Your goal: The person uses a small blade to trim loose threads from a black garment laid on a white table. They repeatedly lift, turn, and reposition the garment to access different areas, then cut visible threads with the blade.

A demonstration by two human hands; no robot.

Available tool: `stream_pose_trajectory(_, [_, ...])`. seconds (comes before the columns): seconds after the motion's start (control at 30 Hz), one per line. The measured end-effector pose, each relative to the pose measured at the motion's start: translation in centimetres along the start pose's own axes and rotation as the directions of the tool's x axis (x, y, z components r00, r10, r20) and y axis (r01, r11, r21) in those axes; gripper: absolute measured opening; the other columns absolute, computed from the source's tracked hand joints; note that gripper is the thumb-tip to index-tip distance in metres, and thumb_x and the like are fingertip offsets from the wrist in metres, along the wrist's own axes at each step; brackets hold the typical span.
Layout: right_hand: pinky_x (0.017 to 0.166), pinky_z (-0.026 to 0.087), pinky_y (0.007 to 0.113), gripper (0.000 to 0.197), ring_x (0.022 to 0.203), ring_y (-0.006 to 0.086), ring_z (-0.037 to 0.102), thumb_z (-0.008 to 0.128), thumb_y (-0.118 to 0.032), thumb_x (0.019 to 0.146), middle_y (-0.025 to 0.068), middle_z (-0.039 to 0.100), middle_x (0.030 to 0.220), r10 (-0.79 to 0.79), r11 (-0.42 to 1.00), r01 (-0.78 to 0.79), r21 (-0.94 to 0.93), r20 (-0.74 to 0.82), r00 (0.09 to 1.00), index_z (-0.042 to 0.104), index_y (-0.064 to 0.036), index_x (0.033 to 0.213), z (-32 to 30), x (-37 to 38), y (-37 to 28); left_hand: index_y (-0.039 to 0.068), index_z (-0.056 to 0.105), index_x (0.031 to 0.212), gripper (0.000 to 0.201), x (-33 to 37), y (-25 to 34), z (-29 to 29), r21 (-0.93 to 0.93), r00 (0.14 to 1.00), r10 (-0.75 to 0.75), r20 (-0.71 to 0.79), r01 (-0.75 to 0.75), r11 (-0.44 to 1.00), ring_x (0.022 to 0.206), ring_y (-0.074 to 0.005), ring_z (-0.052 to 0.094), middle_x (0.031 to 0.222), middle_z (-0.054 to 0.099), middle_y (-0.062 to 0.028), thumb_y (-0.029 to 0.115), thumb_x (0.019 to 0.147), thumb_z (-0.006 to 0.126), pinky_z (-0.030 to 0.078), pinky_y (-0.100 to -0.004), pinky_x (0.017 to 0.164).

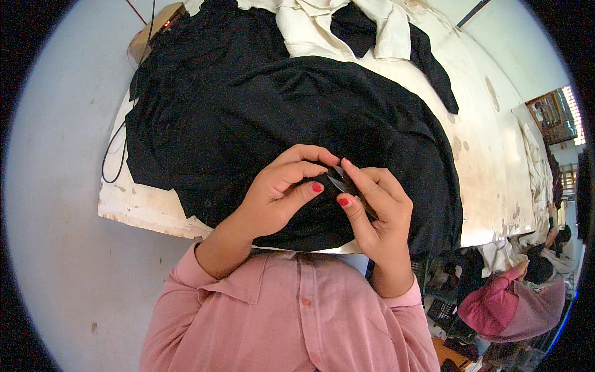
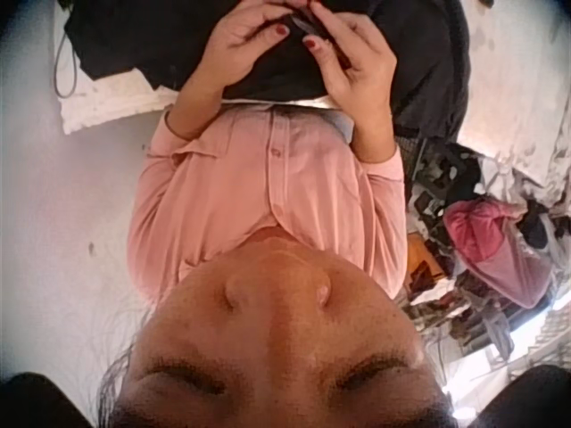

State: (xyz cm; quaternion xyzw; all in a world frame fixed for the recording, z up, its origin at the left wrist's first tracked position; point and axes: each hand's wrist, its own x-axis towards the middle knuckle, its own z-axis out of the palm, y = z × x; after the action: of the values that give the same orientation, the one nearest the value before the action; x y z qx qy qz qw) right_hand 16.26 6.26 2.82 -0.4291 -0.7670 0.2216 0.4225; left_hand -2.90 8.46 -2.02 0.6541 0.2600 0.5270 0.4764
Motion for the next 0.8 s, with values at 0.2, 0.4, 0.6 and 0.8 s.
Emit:
stream_pose_trajectory(0.2, [0.064,0.052,0.029,0.034,0.076,0.0228,0.066,0.073,-0.003,0.081,0.0136,0.066,0.094,-0.044,0.999,0.044,0.015,-0.016,0.999,0.069,-0.0018,0.114,0.02,0.04,0.29,0.000,0.067,0.105,0.017,0.12,0.10,-0.09,0.005,0.998,-0.035,0.048,0.035,0.999,0.113,-0.0246,0.056,0.120,0.058,-0.0142,0.010,0.093,0.060,0.043,-0.0359,0.097])
stream_pose_trajectory(0.4, [0.063,0.053,0.030,0.032,0.074,0.0234,0.066,0.071,0.000,0.079,0.0131,0.067,0.091,-0.100,0.993,0.098,-0.061,-0.035,0.994,0.070,-0.0032,0.111,-0.05,0.24,0.30,0.000,0.066,0.103,0.015,0.00,0.11,0.06,0.036,0.998,-0.059,0.013,0.059,0.998,0.110,-0.0235,0.057,0.118,0.060,-0.0137,0.010,0.093,0.061,0.044,-0.0349,0.096])
stream_pose_trajectory(0.6, [0.061,0.052,0.030,0.032,0.071,0.0229,0.066,0.072,-0.004,0.079,0.0112,0.067,0.091,-0.022,0.989,0.015,-0.149,-0.048,0.999,0.070,-0.0043,0.111,-0.25,0.26,-0.33,-0.002,0.068,0.102,0.019,0.31,0.39,0.48,0.442,0.981,0.163,-0.107,-0.100,0.891,0.088,-0.0228,0.066,0.105,0.064,-0.0124,-0.002,0.083,0.066,0.053,-0.0287,0.077])
stream_pose_trajectory(0.8, [0.061,0.052,0.030,0.032,0.071,0.0231,0.066,0.073,-0.007,0.078,0.0094,0.067,0.090,-0.062,0.963,0.042,-0.266,-0.067,0.996,0.071,-0.0055,0.110,0.07,0.34,-0.25,-0.003,0.068,0.100,0.023,0.18,-0.20,0.68,0.508,0.972,0.218,-0.083,-0.147,0.849,0.086,-0.0231,0.067,0.106,0.063,-0.0138,-0.007,0.078,0.068,0.054,-0.0291,0.074])
